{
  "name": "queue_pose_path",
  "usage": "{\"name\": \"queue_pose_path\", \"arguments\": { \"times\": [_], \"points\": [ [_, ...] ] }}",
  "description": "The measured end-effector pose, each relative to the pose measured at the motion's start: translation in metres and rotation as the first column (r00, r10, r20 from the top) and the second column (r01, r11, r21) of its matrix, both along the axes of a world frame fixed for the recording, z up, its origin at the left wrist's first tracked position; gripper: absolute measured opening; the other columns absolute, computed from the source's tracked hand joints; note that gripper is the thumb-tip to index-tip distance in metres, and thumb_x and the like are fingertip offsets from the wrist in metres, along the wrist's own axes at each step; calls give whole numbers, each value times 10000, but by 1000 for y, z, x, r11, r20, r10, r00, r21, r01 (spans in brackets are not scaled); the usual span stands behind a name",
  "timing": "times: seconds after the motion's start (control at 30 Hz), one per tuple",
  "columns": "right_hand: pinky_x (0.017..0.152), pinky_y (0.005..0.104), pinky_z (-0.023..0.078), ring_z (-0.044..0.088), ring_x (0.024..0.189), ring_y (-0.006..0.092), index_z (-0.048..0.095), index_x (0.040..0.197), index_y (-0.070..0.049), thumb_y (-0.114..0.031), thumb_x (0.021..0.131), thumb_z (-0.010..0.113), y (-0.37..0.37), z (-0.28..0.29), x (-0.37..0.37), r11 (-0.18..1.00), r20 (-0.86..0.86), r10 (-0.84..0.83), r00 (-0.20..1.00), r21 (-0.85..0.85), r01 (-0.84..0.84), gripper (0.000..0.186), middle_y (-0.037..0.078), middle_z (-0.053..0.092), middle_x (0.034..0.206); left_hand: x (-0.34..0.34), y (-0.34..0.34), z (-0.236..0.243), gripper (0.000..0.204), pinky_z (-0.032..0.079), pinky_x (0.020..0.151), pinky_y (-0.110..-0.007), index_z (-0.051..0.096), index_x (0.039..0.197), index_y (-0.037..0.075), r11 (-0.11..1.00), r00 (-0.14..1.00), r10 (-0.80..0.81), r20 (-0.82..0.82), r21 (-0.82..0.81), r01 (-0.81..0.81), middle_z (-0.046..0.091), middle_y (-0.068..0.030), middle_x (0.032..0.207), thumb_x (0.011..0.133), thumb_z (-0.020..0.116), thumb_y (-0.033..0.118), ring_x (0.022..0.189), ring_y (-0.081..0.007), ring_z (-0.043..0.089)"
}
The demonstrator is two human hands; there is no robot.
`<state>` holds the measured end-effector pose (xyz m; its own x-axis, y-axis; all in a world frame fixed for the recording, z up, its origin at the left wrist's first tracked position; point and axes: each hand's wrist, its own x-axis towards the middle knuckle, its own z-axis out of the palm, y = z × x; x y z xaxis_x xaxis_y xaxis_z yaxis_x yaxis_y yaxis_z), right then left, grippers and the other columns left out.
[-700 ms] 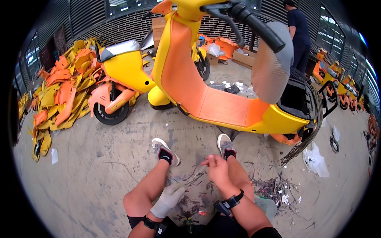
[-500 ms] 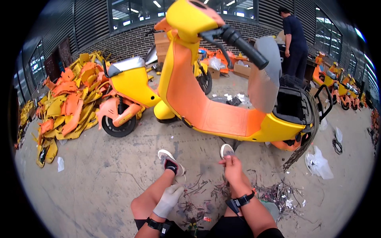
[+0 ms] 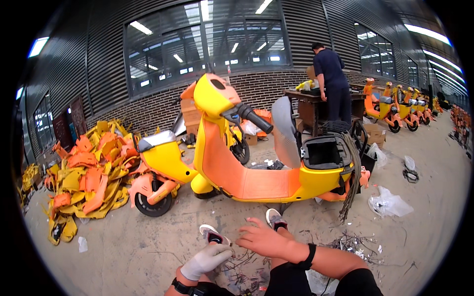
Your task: The person sits on the floor and separates individual thin copper wire strands by hand, twisting some of them together.
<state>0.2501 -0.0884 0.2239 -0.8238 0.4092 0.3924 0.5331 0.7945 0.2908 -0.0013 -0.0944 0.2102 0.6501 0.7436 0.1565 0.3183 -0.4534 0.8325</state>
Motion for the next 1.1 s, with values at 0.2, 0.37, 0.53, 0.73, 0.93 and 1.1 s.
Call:
{"name": "queue_pose_path", "arguments": {
  "times": [0.2, 0.37, 0.53, 0.73, 0.93, 1.1],
  "points": [
    [806, 314, 433, 638, 814, 174, 653, 980, -128, -156, 847, 593, -52, 46, 16, 996, -226, 51, 973, -58, -66, 148, 11, 646, 789, -20, -47, 46, 260, 491, 850, -329, 670, 1030, 10, 990, 993, 72, -95, 131, -59, 689, -145, 974, 940, 556, 226, 927, -257, 653],
    [636, 380, 486, 647, 686, 251, 666, 953, -104, -240, 926, 578, -84, 72, 33, 937, -328, -148, 933, -347, 26, 164, 64, 671, 763, -16, -95, 85, 215, 523, 756, -374, 682, 983, 36, 834, 975, 164, -152, 549, -55, 686, -164, 900, 918, 567, 205, 850, -327, 661],
    [550, 331, 472, 588, 547, 169, 663, 982, -30, -245, 992, 508, -95, 94, 45, 632, -463, -289, 838, -749, -196, 266, 36, 638, 685, -4, -107, 122, 110, 505, 534, -365, 673, 921, 83, 493, 930, 330, -165, 870, -21, 632, -87, 682, 833, 638, 138, 600, -282, 636],
    [492, 224, 394, 482, 503, 64, 652, 989, 40, -231, 997, 511, -71, 85, 70, 120, -442, -526, 727, -884, -451, 306, 15, 592, 657, 15, -69, 149, 101, 429, 413, -344, 595, 932, 97, 136, 838, 467, -284, 959, 249, 521, 4, 566, 835, 591, 122, 467, -201, 557],
    [481, 206, 375, 463, 503, 63, 643, 978, 41, -217, 984, 525, -26, 76, 97, 244, -507, -676, 535, -839, -486, 284, 9, 572, 652, 12, -20, 141, 101, 452, 453, -365, 581, 923, 96, 263, 847, 469, -251, 955, 137, 538, -45, 593, 822, 577, 104, 508, -251, 585],
    [499, 206, 372, 461, 526, 60, 629, 980, 45, -197, 998, 505, 27, 85, 93, 463, -673, -689, 270, -695, -550, 272, 16, 574, 668, -1, 27, 108, 49, 485, 511, -378, 598, 857, 75, 356, 868, 493, -62, 925, -136, 606, -97, 656, 864, 594, 123, 567, -302, 615]
  ]
}}
